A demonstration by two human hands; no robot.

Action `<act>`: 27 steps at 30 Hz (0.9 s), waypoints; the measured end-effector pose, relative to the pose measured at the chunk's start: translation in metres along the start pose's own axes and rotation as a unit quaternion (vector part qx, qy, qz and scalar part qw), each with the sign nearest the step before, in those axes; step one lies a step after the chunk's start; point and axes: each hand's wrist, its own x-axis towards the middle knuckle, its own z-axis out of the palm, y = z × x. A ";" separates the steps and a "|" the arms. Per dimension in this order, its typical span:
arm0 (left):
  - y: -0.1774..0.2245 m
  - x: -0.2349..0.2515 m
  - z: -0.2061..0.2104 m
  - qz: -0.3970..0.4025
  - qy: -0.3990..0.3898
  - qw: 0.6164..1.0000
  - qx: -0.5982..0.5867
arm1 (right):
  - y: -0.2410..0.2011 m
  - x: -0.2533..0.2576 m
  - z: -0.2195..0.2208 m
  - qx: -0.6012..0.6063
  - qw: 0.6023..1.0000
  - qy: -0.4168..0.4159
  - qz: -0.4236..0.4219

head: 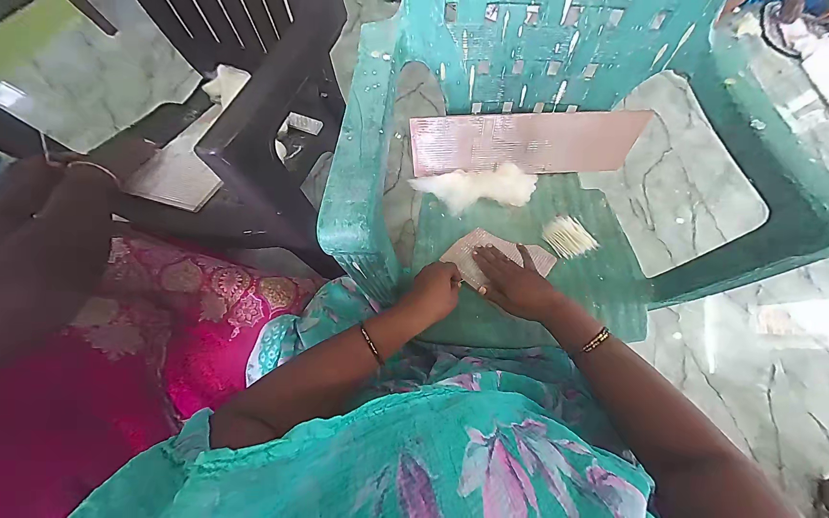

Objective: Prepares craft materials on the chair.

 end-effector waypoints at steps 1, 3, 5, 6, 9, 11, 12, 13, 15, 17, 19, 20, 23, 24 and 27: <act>0.000 0.000 0.001 0.000 0.000 1.000 0.005 | -0.002 0.000 0.000 0.000 1.000 -0.013 0.002; -0.002 -0.003 0.004 0.012 0.012 1.000 0.004 | -0.003 -0.009 -0.001 0.001 0.999 -0.034 0.004; -0.003 -0.007 0.007 0.024 -0.002 1.000 0.001 | -0.002 -0.028 0.000 -0.003 0.999 -0.047 -0.007; -0.002 -0.010 0.009 0.028 -0.014 1.000 -0.001 | -0.001 -0.040 0.000 -0.004 0.999 -0.053 -0.013; 0.003 -0.017 0.014 0.046 -0.047 0.998 -0.006 | -0.003 -0.073 -0.002 0.003 0.997 -0.077 -0.019; 0.005 -0.019 0.016 0.058 -0.053 0.997 -0.011 | -0.003 -0.091 -0.007 0.007 0.996 -0.088 -0.020; 0.005 -0.019 0.016 0.062 -0.049 0.997 -0.013 | 0.000 -0.098 -0.008 0.011 0.998 -0.064 -0.024; 0.004 -0.019 0.016 0.063 -0.042 0.997 -0.014 | 0.004 -0.103 -0.008 0.013 0.999 -0.029 -0.023; 0.002 -0.019 0.013 0.059 -0.024 0.998 -0.017 | 0.011 -0.105 -0.011 0.016 0.999 0.030 -0.001; -0.002 -0.017 0.008 0.050 -0.015 0.998 -0.025 | 0.015 -0.093 -0.014 0.008 0.999 0.047 0.026; -0.004 -0.013 0.003 0.042 -0.003 0.999 -0.030 | 0.015 -0.072 -0.013 0.007 0.997 0.068 0.025; -0.004 -0.011 0.002 0.037 0.002 0.999 -0.029 | 0.014 -0.060 -0.011 0.010 0.997 0.072 0.021; -0.003 -0.007 0.000 0.024 0.009 1.000 -0.015 | 0.009 -0.024 -0.003 0.007 0.998 0.055 0.014; -0.003 -0.006 0.000 0.022 0.006 1.000 -0.007 | 0.007 -0.015 0.000 0.001 0.999 0.047 0.012; -0.004 -0.004 0.001 0.023 -0.001 1.000 0.010 | -0.001 -0.005 0.002 -0.016 1.000 -0.002 0.024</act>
